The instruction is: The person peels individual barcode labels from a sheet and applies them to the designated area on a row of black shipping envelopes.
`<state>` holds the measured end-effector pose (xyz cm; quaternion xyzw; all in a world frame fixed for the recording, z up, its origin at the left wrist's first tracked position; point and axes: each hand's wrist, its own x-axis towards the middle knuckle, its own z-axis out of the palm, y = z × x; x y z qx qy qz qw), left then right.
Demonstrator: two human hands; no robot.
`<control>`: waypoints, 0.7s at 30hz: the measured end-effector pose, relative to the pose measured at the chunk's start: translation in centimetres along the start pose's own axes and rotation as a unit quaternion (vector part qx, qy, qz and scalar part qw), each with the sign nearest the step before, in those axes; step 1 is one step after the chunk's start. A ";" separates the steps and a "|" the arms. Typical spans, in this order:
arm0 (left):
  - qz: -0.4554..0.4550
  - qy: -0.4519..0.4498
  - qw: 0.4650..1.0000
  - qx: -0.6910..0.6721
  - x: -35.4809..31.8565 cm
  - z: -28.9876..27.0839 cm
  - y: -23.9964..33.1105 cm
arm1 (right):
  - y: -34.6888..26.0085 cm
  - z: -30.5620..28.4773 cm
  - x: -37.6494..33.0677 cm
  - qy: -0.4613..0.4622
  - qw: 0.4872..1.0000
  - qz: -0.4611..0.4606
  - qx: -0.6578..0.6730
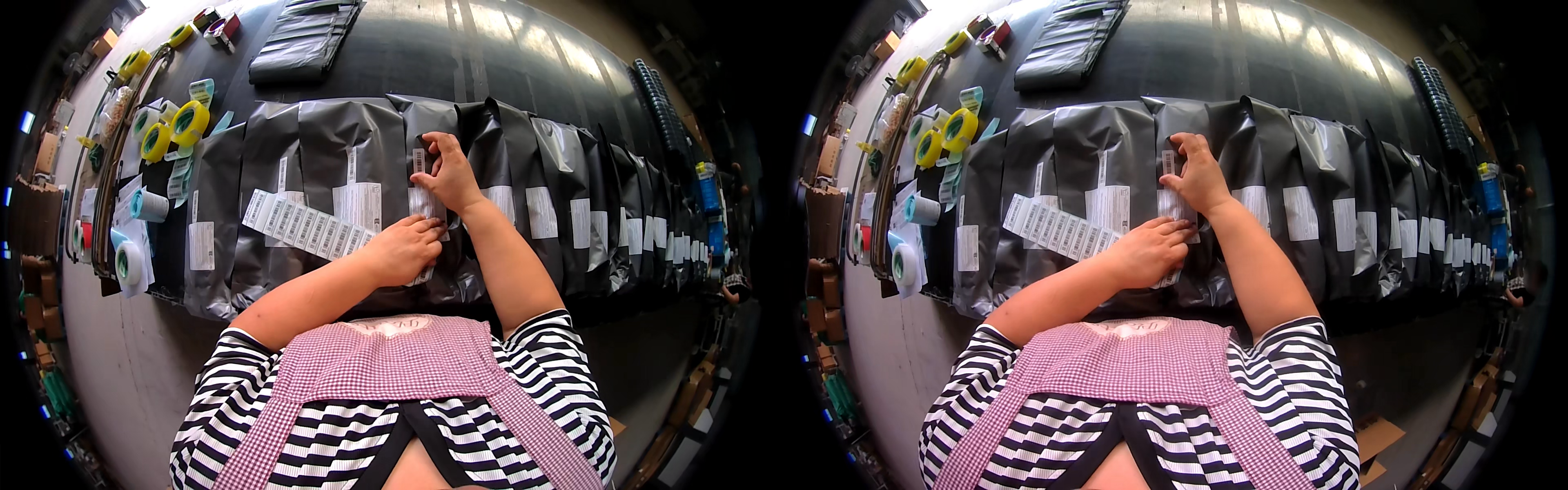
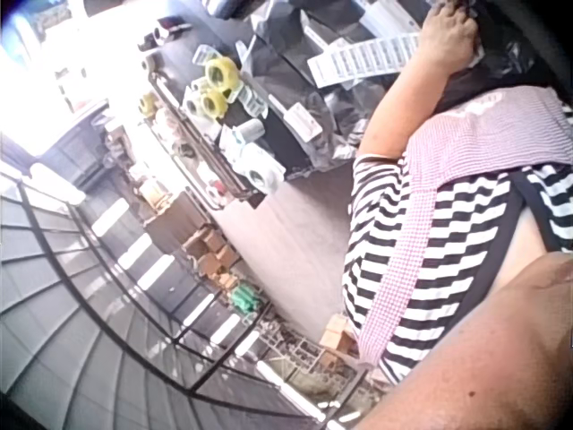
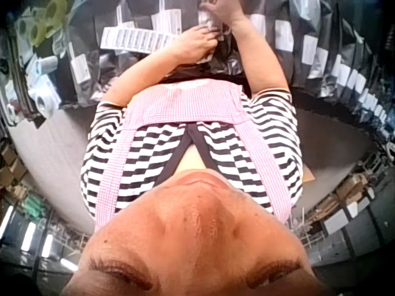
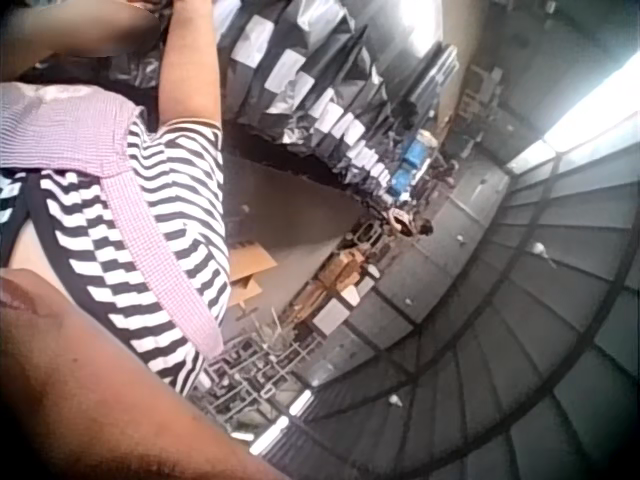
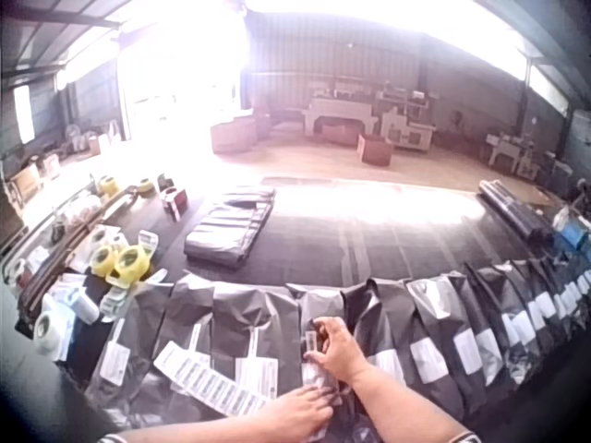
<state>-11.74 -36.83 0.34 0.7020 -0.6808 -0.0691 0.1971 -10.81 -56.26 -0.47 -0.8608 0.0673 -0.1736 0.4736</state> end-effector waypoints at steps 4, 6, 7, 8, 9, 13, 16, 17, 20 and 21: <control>0.002 0.016 1.000 -0.002 0.0 0.1 0.1 | 1.5 0.6 1.9 0.054 0.995 -0.028 -0.080; -0.002 0.017 1.000 0.002 0.0 0.2 0.3 | 1.7 1.0 3.1 0.101 0.984 -0.016 -0.147; -0.007 0.018 1.000 0.005 0.0 0.2 0.4 | 1.7 1.3 3.4 0.107 0.984 0.008 -0.142; -0.007 0.017 1.000 0.007 0.1 0.2 0.4 | 1.7 1.6 3.8 0.109 0.984 0.007 -0.140; -0.007 0.021 1.000 0.011 0.1 0.3 0.4 | 1.6 1.8 4.2 0.106 0.982 0.039 -0.153; -0.013 0.057 0.998 -0.020 0.0 0.3 0.3 | 1.2 0.1 3.9 0.066 0.989 0.109 -0.080; -0.157 0.050 0.967 -0.194 -0.6 -1.7 1.1 | -0.3 -2.5 0.1 0.037 0.981 0.111 0.156; -0.157 0.110 0.964 -0.183 -1.2 -2.5 1.3 | -1.8 -3.4 -2.0 -0.016 0.962 0.116 0.245; -0.226 0.185 0.905 -0.309 -1.9 -5.4 2.3 | -6.3 -5.1 -8.6 -0.176 0.909 0.156 0.343; -0.221 0.209 0.900 -0.312 -1.9 -5.8 2.6 | -6.7 -5.1 -10.0 -0.194 0.930 0.101 0.296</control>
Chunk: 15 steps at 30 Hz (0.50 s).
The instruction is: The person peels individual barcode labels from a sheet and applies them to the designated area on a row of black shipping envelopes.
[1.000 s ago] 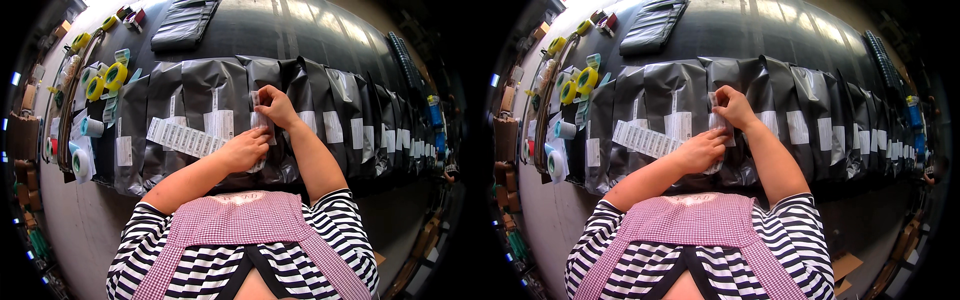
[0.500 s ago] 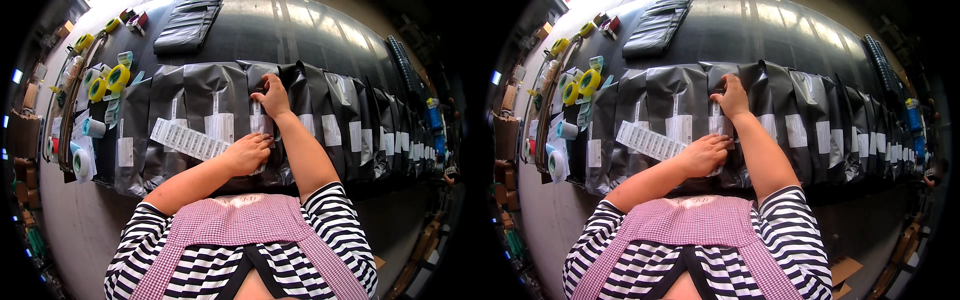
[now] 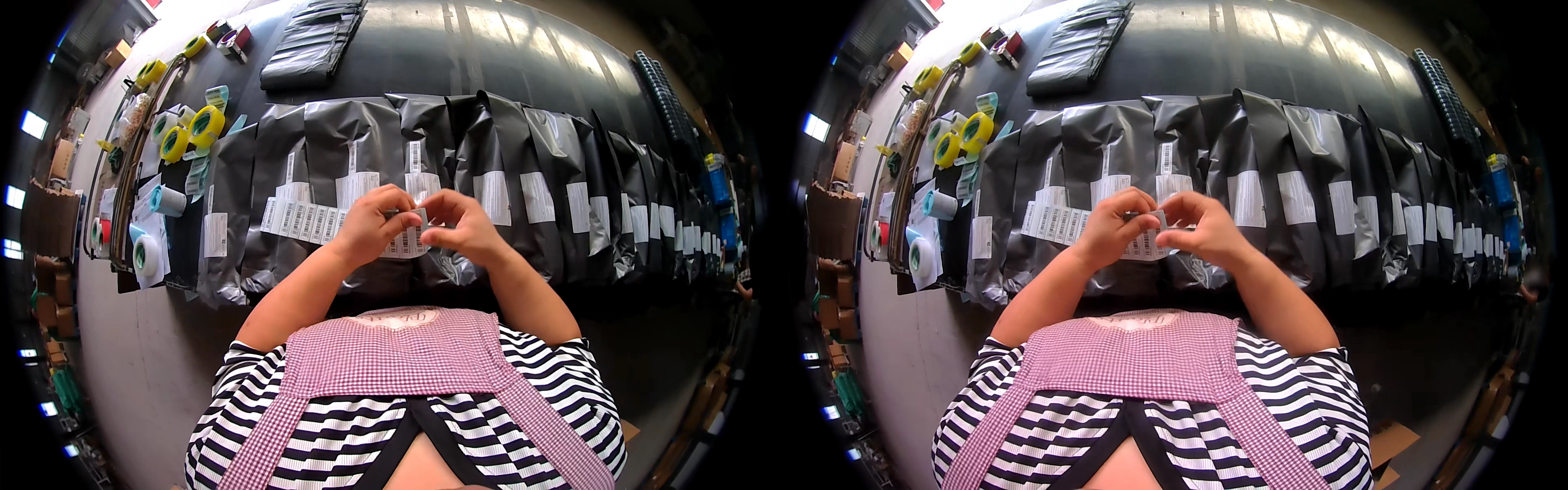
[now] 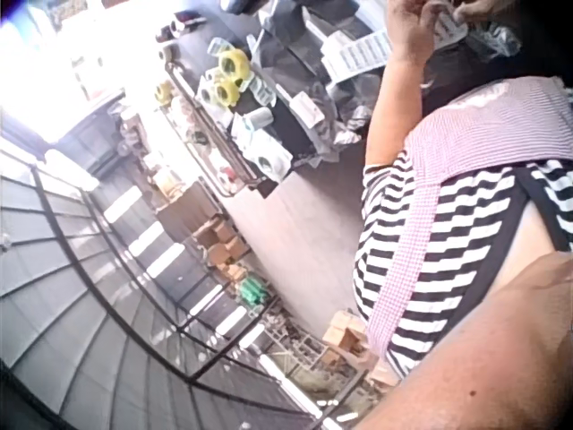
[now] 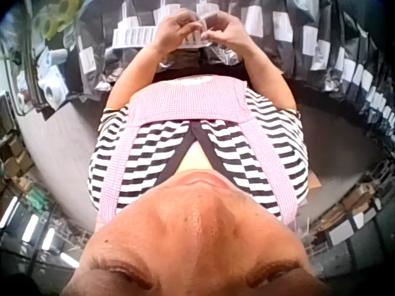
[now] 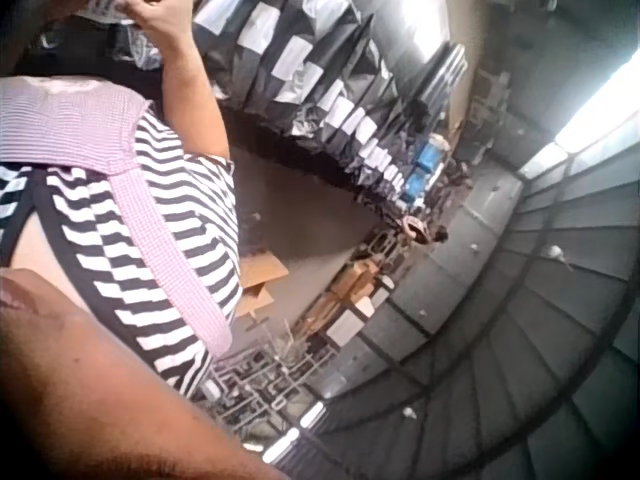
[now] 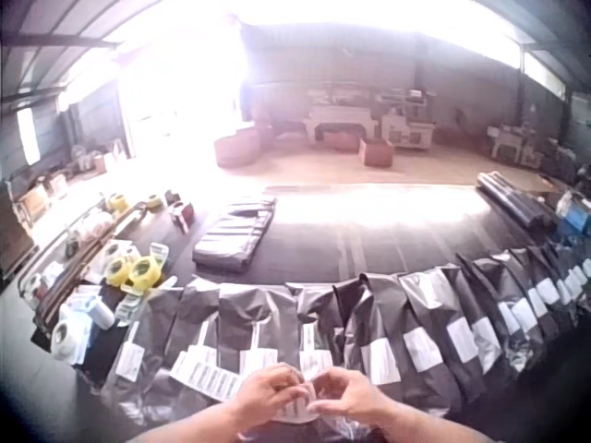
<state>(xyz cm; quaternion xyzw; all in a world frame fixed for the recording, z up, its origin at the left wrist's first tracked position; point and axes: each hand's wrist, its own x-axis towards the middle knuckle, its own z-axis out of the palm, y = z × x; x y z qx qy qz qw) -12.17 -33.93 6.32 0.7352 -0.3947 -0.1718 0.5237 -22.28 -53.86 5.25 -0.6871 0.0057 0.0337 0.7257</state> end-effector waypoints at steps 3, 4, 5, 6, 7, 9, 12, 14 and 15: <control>-0.062 0.024 0.993 -0.096 0.0 0.3 0.6 | 0.4 2.3 -1.5 0.023 0.996 -0.012 0.085; -0.058 0.019 0.994 -0.095 0.0 0.3 0.8 | 0.6 2.3 -1.8 0.029 0.996 -0.015 0.085; -0.063 0.024 0.996 -0.053 0.0 0.2 1.2 | 0.9 2.2 -1.9 0.035 0.996 0.003 0.077; -0.068 0.031 0.997 -0.011 -0.1 0.1 1.5 | 0.7 2.2 -2.1 0.040 0.997 0.023 0.069; -0.071 0.037 0.996 0.030 -0.1 -0.1 1.7 | 0.5 2.5 -2.4 0.047 0.996 0.022 0.068; -0.097 0.015 0.995 -0.019 0.0 -0.1 1.9 | -0.3 3.2 -3.0 0.098 0.990 0.013 0.098; -0.119 -0.017 0.985 -0.123 0.1 0.5 1.9 | -1.3 3.5 -4.2 0.143 0.989 0.029 0.003; -0.109 -0.040 0.975 -0.190 -0.1 1.1 1.7 | -1.8 3.5 -5.3 0.161 0.985 0.036 -0.041; -0.106 -0.044 0.975 -0.191 -0.1 1.2 1.6 | -2.0 3.6 -5.5 0.174 0.981 0.036 -0.079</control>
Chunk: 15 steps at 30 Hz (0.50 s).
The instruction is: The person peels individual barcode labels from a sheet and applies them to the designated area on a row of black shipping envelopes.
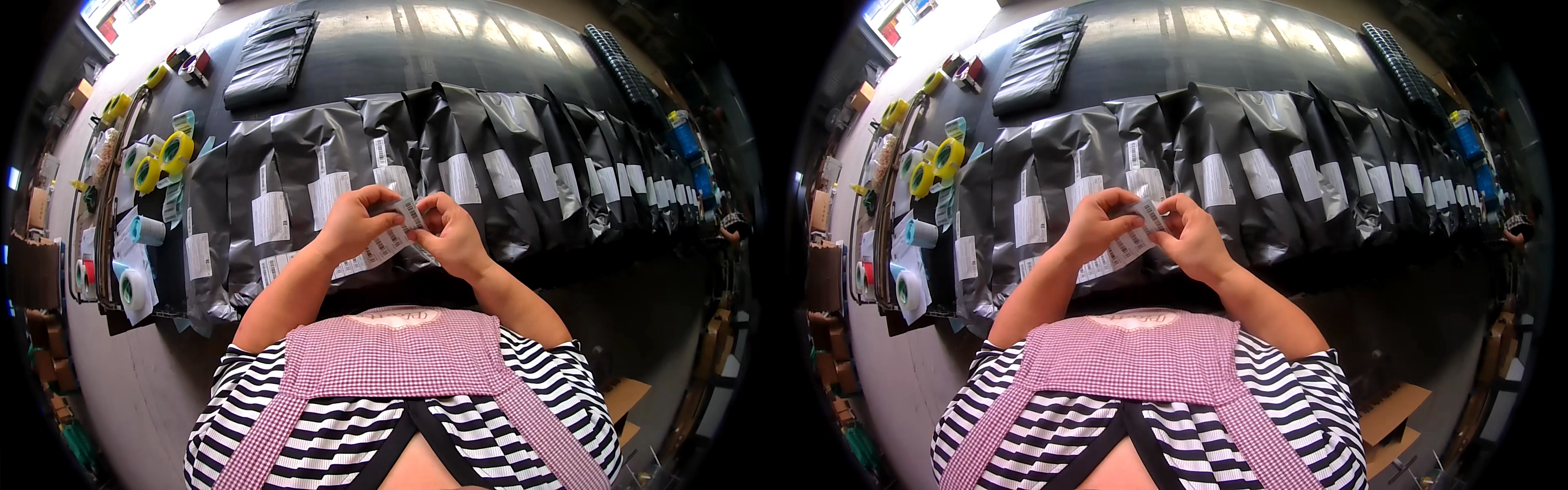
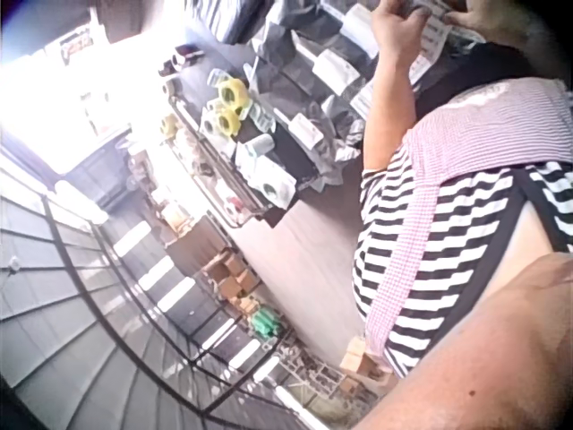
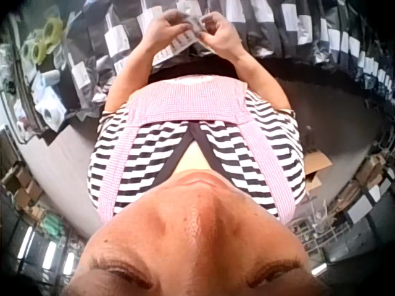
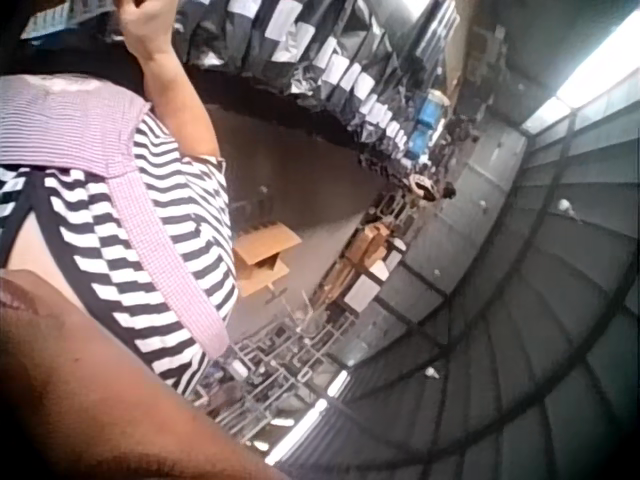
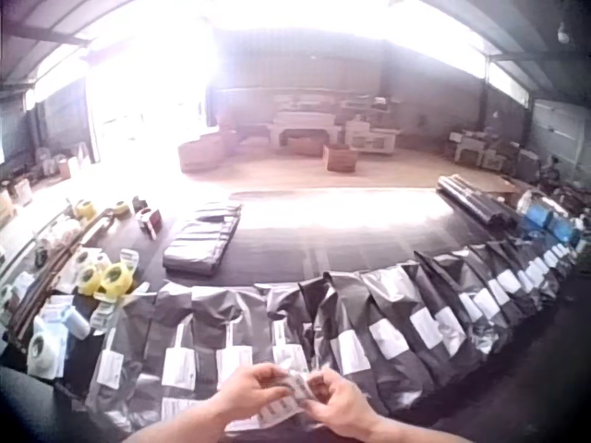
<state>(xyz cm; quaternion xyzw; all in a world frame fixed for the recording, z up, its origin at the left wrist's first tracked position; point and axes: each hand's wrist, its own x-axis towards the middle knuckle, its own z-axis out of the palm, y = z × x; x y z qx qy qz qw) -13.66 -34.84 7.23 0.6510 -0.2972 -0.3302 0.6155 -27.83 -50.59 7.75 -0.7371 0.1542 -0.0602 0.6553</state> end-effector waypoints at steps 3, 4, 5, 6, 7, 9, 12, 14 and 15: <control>0.008 -0.007 0.996 0.089 0.1 0.8 -0.1 | -0.5 -0.2 -1.4 0.034 0.999 0.009 -0.035; 0.010 -0.011 0.996 0.085 0.1 1.2 0.1 | -0.3 -0.5 -1.6 0.038 0.998 0.010 -0.039; 0.007 -0.011 0.995 0.104 0.1 1.6 0.4 | 0.0 -0.7 -1.7 0.059 0.997 -0.011 -0.049; 0.003 -0.009 0.992 0.123 0.0 2.0 0.9 | 0.3 -0.9 -1.7 0.077 0.995 -0.034 -0.057; 0.005 -0.008 0.993 0.120 0.1 2.5 0.9 | 0.5 -1.2 -1.7 0.107 0.993 -0.031 -0.049; 0.011 -0.011 0.990 0.138 0.4 3.3 0.9 | 1.0 -2.2 -1.9 0.112 0.992 -0.025 -0.056; 0.029 -0.013 0.989 0.144 1.3 4.5 0.7 | 1.1 -3.7 -1.5 0.129 0.990 -0.012 -0.062; 0.033 0.008 0.985 0.169 2.3 5.5 0.0 | 1.8 -5.0 -0.8 0.123 0.992 -0.008 -0.026; 0.008 0.029 0.983 0.179 2.6 6.1 -0.1 | 2.2 -5.5 -0.2 0.126 0.992 -0.017 -0.028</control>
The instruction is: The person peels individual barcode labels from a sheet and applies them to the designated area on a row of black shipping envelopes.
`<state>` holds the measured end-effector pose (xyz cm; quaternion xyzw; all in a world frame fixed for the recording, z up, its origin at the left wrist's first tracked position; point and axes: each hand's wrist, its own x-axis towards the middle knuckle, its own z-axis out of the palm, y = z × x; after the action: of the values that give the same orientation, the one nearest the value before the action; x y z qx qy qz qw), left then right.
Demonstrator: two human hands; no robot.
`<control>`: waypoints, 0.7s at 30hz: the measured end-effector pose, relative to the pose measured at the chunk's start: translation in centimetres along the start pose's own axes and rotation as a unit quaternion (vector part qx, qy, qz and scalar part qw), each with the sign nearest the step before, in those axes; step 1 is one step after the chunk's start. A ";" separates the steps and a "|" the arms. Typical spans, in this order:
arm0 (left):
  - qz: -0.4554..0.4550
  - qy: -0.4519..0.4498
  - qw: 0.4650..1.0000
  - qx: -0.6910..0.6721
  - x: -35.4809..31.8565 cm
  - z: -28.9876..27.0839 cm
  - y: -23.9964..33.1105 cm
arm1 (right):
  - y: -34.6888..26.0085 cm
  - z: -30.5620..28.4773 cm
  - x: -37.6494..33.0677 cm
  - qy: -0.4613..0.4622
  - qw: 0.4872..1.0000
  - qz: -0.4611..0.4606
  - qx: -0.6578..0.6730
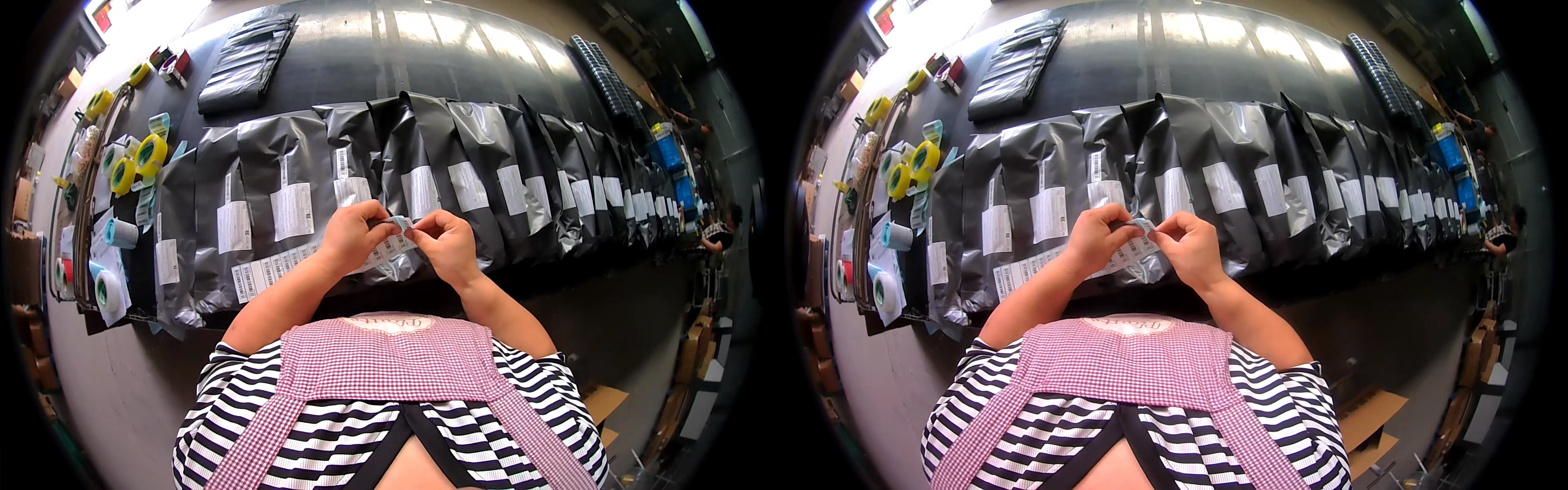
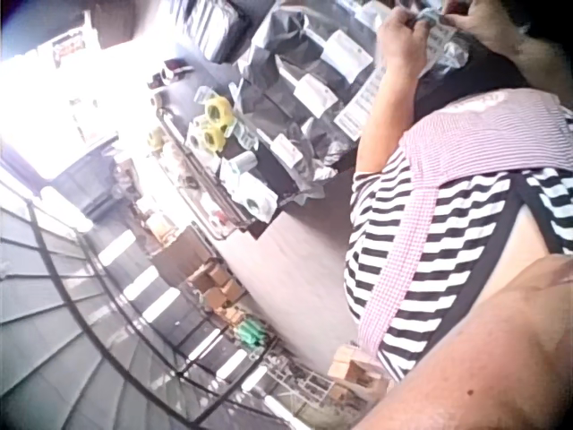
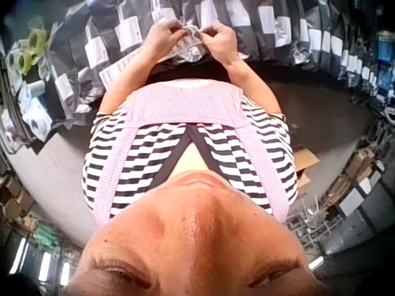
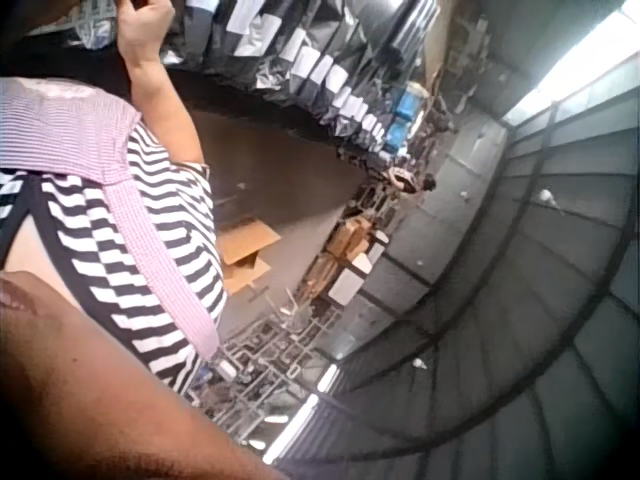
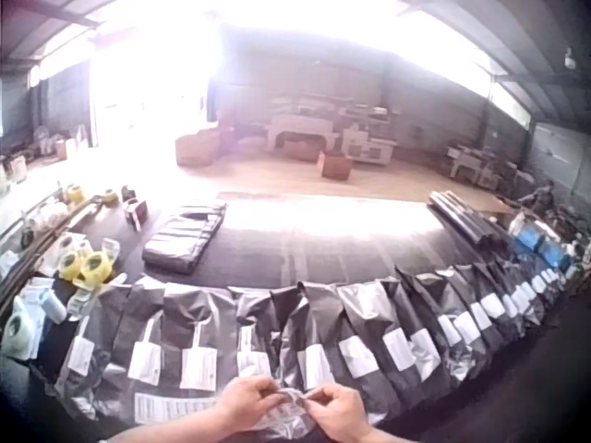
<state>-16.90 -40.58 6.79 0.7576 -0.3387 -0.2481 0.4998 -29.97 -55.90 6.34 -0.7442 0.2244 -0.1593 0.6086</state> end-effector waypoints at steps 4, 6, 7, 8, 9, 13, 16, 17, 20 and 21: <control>-0.043 0.045 0.995 0.078 1.7 1.9 -0.4 | -0.3 -3.5 2.9 -0.051 0.994 0.012 -0.093; -0.102 0.036 0.984 0.138 2.7 2.0 0.3 | 1.1 -6.1 5.9 -0.022 1.000 0.003 0.003; -0.110 0.042 0.983 0.138 3.4 2.2 0.2 | 1.4 -7.5 7.6 -0.015 0.998 -0.010 0.062; -0.020 -0.003 0.982 0.190 4.1 2.5 0.0 | 1.6 -8.5 9.0 -0.044 0.986 0.011 0.163; 0.070 -0.052 0.967 0.241 4.5 3.0 -0.4 | 0.7 -8.8 10.2 -0.071 0.962 0.034 0.262; 0.276 -0.116 0.925 0.234 5.1 9.5 -1.6 | 2.8 -5.8 15.7 -0.233 0.872 0.169 0.396; 0.233 -0.116 0.924 0.279 4.2 14.0 -2.9 | 6.2 -5.8 19.9 -0.093 0.938 0.185 0.278; 0.225 -0.122 0.920 0.295 4.1 14.6 -2.5 | 6.7 -6.4 20.5 -0.105 0.931 0.195 0.289; 0.214 -0.117 0.919 0.309 3.8 16.1 -2.4 | 7.6 -7.3 21.2 -0.104 0.924 0.182 0.320; 0.200 -0.113 0.921 0.313 3.8 16.2 -2.4 | 7.5 -7.3 21.1 -0.107 0.924 0.183 0.319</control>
<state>-25.36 -52.34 -1.65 0.7585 -0.5982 -0.1085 0.2347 -16.80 -74.34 -0.24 -0.4691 0.2271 -0.0279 0.8530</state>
